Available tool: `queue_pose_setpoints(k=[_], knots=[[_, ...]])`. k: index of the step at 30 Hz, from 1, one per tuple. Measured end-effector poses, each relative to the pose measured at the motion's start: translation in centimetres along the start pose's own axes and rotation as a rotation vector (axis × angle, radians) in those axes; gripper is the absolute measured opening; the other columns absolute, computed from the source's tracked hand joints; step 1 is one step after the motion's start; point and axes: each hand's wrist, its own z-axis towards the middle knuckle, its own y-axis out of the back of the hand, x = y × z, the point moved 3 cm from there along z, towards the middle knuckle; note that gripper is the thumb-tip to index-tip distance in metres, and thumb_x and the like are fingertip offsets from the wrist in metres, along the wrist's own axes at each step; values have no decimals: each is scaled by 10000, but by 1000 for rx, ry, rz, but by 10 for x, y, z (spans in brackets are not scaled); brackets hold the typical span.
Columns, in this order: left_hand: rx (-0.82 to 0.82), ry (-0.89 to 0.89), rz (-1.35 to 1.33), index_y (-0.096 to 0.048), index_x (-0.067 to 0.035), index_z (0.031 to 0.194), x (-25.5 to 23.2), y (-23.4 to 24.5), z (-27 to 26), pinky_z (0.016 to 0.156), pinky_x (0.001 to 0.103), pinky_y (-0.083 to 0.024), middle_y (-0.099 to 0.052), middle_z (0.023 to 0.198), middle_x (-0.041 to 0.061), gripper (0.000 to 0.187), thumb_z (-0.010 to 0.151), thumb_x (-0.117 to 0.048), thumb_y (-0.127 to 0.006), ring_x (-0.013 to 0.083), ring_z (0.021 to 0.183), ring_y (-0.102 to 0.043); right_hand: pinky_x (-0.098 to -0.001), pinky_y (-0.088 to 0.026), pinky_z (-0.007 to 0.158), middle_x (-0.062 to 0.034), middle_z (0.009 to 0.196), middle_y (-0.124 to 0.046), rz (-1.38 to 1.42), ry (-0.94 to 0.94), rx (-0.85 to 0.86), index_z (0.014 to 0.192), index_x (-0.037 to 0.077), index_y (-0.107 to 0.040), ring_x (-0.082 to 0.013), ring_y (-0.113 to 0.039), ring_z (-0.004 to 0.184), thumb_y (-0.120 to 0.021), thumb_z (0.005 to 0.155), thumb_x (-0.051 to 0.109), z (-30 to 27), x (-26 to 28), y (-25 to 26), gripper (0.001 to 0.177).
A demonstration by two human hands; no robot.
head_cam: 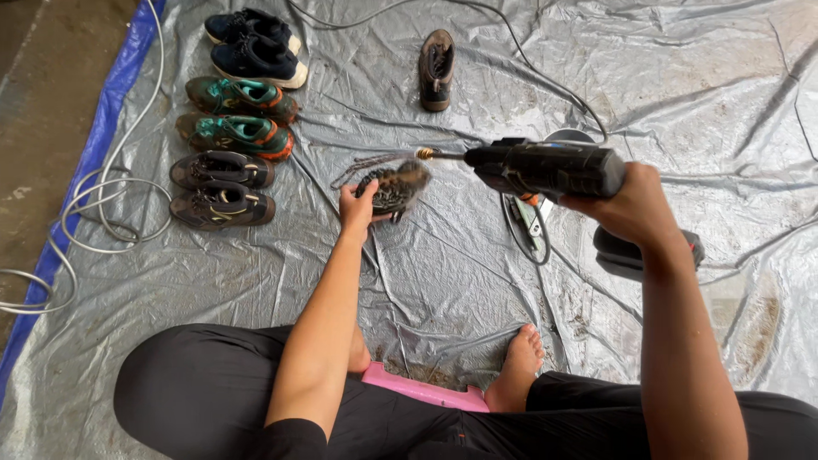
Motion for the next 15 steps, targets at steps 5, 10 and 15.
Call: queue_pose_setpoints(k=[5, 10, 15], knots=[[49, 143, -124, -390, -55, 1425, 40, -34, -28, 902, 487, -701, -443, 1562, 272, 520, 1018, -165, -695, 441, 1351, -601, -389, -489, 665, -64, 847, -694, 6, -46, -26, 1064, 48, -781, -160, -578, 772, -943, 784, 260, -12, 17, 19, 387], [-9, 186, -326, -452, -22, 1349, 135, -60, 15, 1033, 551, -627, -515, 1402, 216, 527, 988, -308, -707, 372, 1308, -592, -419, -508, 715, -95, 872, -722, -99, -140, 5, 1063, 55, -775, -190, -605, 800, -955, 736, 334, -22, 25, 23, 466], [68, 236, -203, -562, 73, 1240, 115, -66, 10, 995, 441, -650, -643, 1265, 248, 456, 1043, -327, -659, 403, 1165, -716, -443, -496, 724, -128, 864, -717, -166, -229, 44, 1069, 63, -787, -235, -606, 816, -952, 742, 368, -30, 39, 25, 477]])
